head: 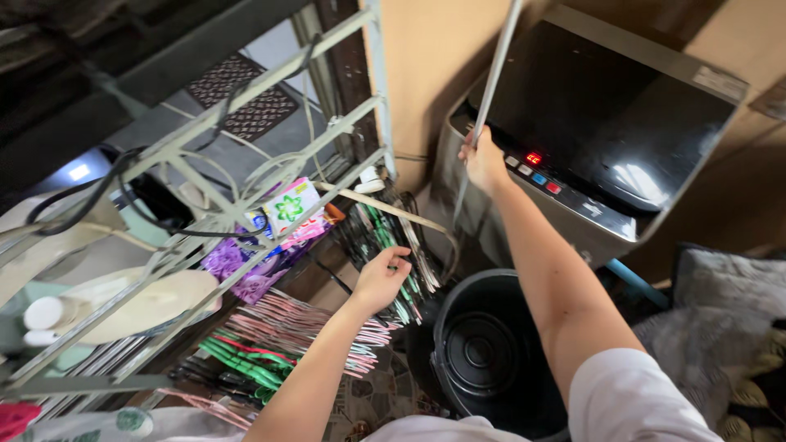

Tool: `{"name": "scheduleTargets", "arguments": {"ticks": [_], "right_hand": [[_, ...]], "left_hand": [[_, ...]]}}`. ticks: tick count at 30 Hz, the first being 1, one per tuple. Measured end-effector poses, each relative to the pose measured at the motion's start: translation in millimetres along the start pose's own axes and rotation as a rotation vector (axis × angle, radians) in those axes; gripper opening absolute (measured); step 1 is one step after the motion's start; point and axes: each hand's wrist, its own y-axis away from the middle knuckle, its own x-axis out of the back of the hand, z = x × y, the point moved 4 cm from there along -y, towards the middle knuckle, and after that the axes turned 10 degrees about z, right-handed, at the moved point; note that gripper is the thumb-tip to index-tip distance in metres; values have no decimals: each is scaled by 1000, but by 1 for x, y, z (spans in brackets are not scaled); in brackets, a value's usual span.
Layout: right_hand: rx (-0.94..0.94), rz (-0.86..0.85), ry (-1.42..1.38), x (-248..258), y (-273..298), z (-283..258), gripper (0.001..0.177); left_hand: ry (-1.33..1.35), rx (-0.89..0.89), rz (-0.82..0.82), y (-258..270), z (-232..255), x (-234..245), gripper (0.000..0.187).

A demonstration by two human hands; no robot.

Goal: The person uses a reaching pole to hang several shirts and a dress on hangers onto an outdoor laundry rod from a balcony, then enters a room to move additional hangers and handle a cord near a window.

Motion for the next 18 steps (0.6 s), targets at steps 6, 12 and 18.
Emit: {"name": "scheduleTargets", "arguments": {"ticks": [6,12,18], "right_hand": [[-82,-108,276,-69,10,66,12],[-147,-90,432,-101,26,88,31],[-150,-149,506,-127,27,74,37]], "left_hand": [[98,49,55,9,-37,17,34],[-27,76,157,24,-39,54,32],[-28,48,229,36,-37,75,30]]}}
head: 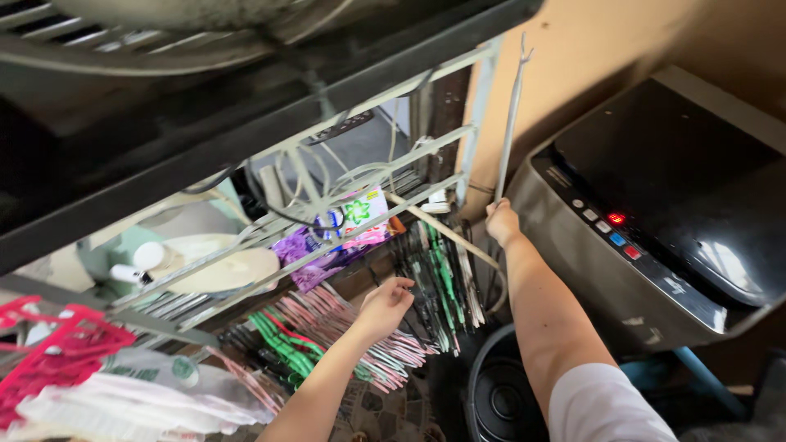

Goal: The person uses a reaching pole to hang several shirts and a dress on hangers onto an outdoor laundry rod from a balcony, then enters a room to move additional hangers and handle a cord near a window.

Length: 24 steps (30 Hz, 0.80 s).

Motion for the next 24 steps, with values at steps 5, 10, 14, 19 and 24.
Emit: {"name": "scheduleTargets", "arguments": {"ticks": [5,10,14,19,24], "right_hand": [[81,83,-114,-4,-11,-30,33],[120,-130,-50,6,2,-69,43],[-67,-254,-125,31,24,-87,51],[263,-27,-189,63,57,-111,31],[279,-257,-632,105,177,-188,28]], "left_hand": [[0,116,-25,8,1,10,33],[-25,104,-41,14,2,10,35],[-33,64,-46,19,-3,8,36],[46,-7,-49,37,0,14,37],[238,15,-55,78,14,56,34]]}}
